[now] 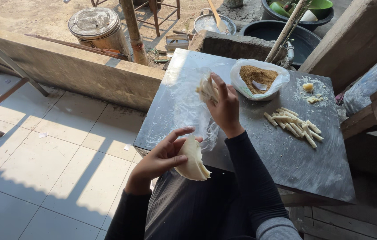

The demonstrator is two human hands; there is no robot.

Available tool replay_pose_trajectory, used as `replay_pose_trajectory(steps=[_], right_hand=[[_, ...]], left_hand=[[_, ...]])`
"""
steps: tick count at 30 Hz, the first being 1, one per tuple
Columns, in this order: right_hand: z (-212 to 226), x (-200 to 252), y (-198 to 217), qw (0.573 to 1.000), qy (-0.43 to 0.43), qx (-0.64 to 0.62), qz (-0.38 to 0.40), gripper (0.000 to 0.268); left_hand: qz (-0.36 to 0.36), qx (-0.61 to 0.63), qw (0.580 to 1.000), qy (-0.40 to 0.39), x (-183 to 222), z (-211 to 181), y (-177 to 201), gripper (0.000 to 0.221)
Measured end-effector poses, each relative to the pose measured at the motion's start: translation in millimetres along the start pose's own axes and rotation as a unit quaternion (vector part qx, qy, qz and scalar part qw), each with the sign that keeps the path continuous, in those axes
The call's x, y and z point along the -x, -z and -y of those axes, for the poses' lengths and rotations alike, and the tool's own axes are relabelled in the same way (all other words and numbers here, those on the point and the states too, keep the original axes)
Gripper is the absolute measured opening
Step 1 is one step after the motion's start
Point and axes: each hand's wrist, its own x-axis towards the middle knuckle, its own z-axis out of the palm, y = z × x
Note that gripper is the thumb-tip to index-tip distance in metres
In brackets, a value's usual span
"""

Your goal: The person scoops a granular filling onto small triangle-shaped dough wrappers using a spoon and rolls them into thin cylinders.

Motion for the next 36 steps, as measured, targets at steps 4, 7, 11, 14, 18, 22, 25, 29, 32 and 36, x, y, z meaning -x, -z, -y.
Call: replay_pose_trajectory(steps=[4, 7, 11, 14, 18, 22, 25, 29, 32, 36], right_hand=[[11, 12, -18, 0.994, 0.082, 0.065, 0.005, 0.083], [13, 14, -17, 0.982, 0.12, 0.114, -0.091, 0.082], [5, 20, -1, 0.952, 0.151, 0.17, -0.206, 0.079], [8, 18, -7, 0.954, 0.209, 0.158, -0.145, 0.078], [28, 23, -17, 0.976, 0.166, -0.015, 0.141, 0.078], [22, 11, -10, 0.901, -0.062, -0.309, 0.298, 0.082], [-4, 2, -13, 0.774, -0.222, -0.499, 0.322, 0.082], [-34, 15, -34, 0.772, -0.268, -0.448, 0.362, 0.075], [-43, 24, -50, 0.899, -0.105, -0.263, 0.333, 0.068], [-23, 22, -37, 0.962, -0.083, -0.122, 0.232, 0.086]], left_hand=[[-0.09, -0.047, 0.995, 0.003, 38, 9, 16, 0.071], [-0.343, -0.182, 0.922, -0.006, 61, -4, 25, 0.069], [-0.411, -0.17, 0.892, -0.083, 87, -28, 17, 0.065], [-0.382, -0.147, 0.907, -0.102, 83, -28, 10, 0.064], [-0.367, -0.149, 0.913, -0.093, 78, -12, 12, 0.066], [-0.361, -0.145, 0.917, -0.088, 84, -4, 20, 0.066], [-0.369, -0.146, 0.915, -0.071, 87, -3, 24, 0.067], [-0.361, -0.13, 0.922, -0.056, 83, 1, 24, 0.068], [-0.353, -0.125, 0.926, -0.046, 78, 6, 20, 0.068], [-0.353, -0.115, 0.928, -0.042, 69, 8, 10, 0.068]])
